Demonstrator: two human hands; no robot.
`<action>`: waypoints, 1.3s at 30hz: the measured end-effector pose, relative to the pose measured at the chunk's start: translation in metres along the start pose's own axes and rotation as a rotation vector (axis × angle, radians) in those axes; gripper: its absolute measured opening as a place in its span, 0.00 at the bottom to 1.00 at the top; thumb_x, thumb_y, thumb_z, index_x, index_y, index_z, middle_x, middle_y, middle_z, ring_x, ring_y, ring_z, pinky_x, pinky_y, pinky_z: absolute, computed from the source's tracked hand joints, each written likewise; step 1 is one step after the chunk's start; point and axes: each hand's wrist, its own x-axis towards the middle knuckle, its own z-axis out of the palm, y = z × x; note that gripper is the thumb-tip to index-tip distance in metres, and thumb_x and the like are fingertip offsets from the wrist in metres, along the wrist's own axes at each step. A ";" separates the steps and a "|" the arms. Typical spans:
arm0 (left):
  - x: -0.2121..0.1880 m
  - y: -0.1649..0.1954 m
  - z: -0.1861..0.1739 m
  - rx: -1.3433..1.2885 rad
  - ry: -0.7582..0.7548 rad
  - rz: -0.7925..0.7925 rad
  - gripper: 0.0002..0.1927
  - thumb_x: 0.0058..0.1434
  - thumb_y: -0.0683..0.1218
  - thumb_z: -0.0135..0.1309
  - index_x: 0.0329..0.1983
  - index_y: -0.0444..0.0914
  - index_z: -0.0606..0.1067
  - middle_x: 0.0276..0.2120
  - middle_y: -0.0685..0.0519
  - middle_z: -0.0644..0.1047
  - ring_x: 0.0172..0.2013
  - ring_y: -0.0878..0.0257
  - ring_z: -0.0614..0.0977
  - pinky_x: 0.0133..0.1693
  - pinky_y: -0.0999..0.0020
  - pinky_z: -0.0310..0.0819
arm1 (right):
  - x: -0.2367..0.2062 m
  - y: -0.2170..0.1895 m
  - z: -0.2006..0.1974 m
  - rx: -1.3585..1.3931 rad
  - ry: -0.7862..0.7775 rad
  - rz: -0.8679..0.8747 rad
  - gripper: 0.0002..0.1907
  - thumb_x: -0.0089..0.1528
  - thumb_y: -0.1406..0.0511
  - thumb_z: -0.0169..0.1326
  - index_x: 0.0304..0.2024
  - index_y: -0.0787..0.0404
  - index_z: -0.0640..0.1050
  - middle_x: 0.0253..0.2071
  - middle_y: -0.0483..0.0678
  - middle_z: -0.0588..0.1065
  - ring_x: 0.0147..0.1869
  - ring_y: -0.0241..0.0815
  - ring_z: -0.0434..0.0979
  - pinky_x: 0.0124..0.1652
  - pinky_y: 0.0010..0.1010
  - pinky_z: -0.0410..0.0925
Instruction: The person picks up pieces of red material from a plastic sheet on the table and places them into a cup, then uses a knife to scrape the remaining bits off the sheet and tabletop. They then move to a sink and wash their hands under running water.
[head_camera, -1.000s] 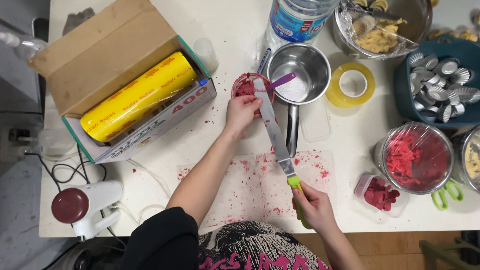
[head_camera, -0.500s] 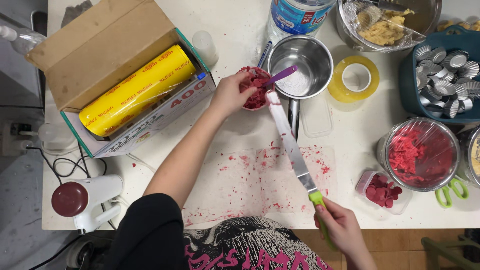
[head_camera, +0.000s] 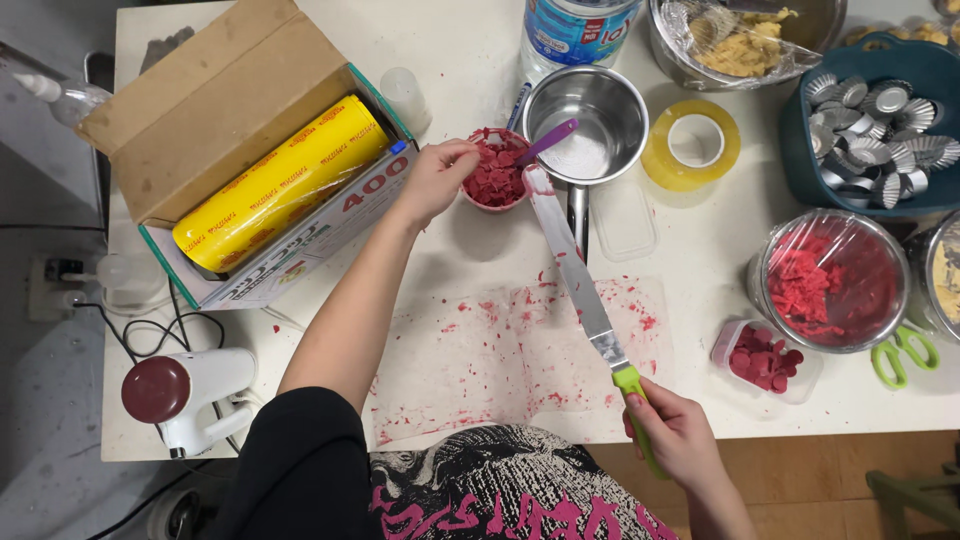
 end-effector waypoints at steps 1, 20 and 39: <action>-0.002 0.004 0.001 -0.004 -0.003 0.010 0.12 0.68 0.44 0.54 0.46 0.30 0.81 0.43 0.54 0.79 0.41 0.69 0.77 0.45 0.73 0.72 | -0.001 0.001 0.000 0.008 -0.002 -0.009 0.20 0.66 0.63 0.50 0.58 0.65 0.78 0.22 0.45 0.72 0.19 0.32 0.67 0.20 0.26 0.64; -0.034 0.069 0.007 -0.324 -0.071 0.101 0.10 0.69 0.43 0.58 0.49 0.33 0.79 0.42 0.55 0.83 0.42 0.71 0.81 0.48 0.74 0.77 | -0.001 0.001 0.002 -0.005 0.025 -0.014 0.19 0.66 0.63 0.50 0.55 0.65 0.79 0.22 0.45 0.72 0.19 0.32 0.67 0.19 0.27 0.65; -0.216 0.002 -0.034 -0.746 0.453 -0.049 0.15 0.74 0.46 0.44 0.30 0.37 0.68 0.30 0.48 0.75 0.35 0.57 0.77 0.42 0.60 0.72 | -0.008 0.005 0.003 -0.092 0.039 -0.056 0.18 0.67 0.63 0.50 0.56 0.66 0.79 0.22 0.46 0.73 0.19 0.33 0.67 0.20 0.27 0.64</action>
